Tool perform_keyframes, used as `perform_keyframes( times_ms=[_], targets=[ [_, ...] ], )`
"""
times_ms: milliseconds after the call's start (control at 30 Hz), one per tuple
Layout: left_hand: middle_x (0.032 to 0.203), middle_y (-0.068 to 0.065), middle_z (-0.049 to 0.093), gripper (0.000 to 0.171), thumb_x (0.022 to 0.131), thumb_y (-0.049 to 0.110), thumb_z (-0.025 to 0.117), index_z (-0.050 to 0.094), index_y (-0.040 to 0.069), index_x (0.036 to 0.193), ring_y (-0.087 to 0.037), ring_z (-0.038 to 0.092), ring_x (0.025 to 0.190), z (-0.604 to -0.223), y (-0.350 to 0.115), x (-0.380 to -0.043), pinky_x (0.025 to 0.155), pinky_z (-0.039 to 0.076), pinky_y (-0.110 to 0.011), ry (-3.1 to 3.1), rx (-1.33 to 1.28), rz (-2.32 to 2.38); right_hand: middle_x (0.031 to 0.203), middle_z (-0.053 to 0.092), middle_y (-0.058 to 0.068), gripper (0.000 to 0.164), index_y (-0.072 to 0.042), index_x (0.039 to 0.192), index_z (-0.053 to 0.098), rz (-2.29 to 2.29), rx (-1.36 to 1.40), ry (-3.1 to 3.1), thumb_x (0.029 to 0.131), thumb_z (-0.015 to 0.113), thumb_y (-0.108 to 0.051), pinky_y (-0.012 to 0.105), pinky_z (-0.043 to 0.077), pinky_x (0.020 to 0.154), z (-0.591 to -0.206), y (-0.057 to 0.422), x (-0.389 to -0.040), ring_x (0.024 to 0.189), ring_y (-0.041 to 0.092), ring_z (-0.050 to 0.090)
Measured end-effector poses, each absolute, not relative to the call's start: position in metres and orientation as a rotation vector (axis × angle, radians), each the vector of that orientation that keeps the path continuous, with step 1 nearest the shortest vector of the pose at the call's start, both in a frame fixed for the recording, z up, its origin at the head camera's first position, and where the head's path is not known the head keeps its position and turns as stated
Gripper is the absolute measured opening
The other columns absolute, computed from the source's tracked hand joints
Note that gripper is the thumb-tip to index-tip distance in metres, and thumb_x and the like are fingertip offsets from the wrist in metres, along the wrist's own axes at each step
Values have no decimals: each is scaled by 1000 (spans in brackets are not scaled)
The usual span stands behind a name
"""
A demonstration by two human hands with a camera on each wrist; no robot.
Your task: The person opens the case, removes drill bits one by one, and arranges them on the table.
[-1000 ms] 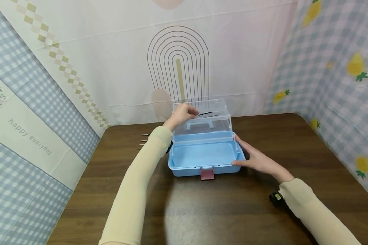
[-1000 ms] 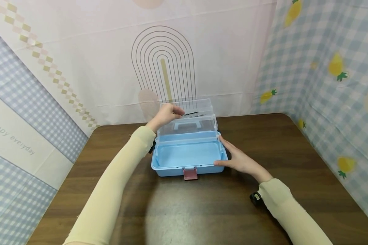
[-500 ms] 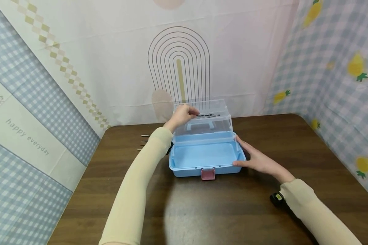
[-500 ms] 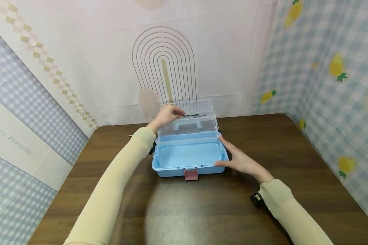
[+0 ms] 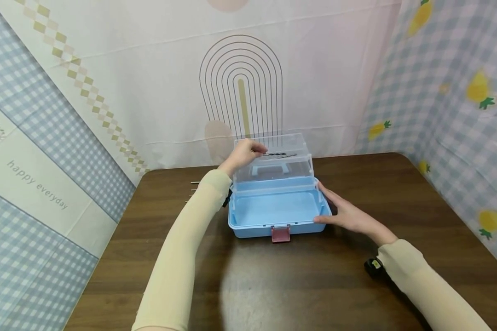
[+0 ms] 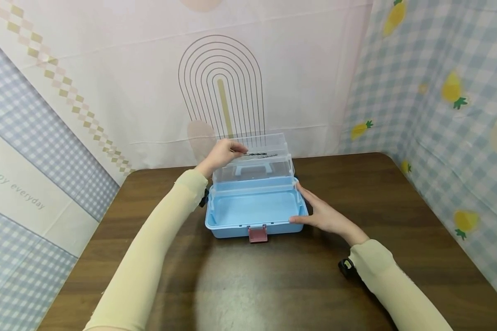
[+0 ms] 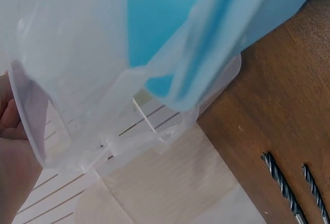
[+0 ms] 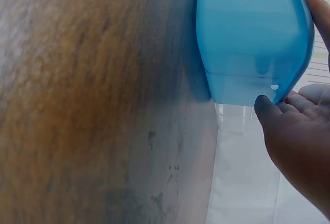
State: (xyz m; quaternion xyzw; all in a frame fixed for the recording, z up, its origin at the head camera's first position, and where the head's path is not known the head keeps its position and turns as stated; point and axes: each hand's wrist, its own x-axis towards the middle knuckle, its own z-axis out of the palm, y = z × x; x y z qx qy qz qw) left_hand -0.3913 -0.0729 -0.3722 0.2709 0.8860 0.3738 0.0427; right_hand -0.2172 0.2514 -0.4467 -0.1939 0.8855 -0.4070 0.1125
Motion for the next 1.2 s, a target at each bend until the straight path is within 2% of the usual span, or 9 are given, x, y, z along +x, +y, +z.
perform_keyframes(
  times_ms=[633,1200],
  targets=[
    [119,-13,71,23,100,2,61,72,0,120,-24,66,110,-354,-91,-391,92,54,-32,2804,817,1191,168,3,19,106,-23,164,2,-1210,-570,2595,90,77,-39,72,16,113,-449,253,-218,151,45,8],
    [119,-18,70,24,98,0,62,71,-4,120,-28,66,110,-340,-145,-386,93,54,-38,2829,699,1336,168,3,18,106,-21,164,2,-1204,-584,2595,91,76,-40,71,16,113,-448,253,-218,151,45,7]
  ],
)
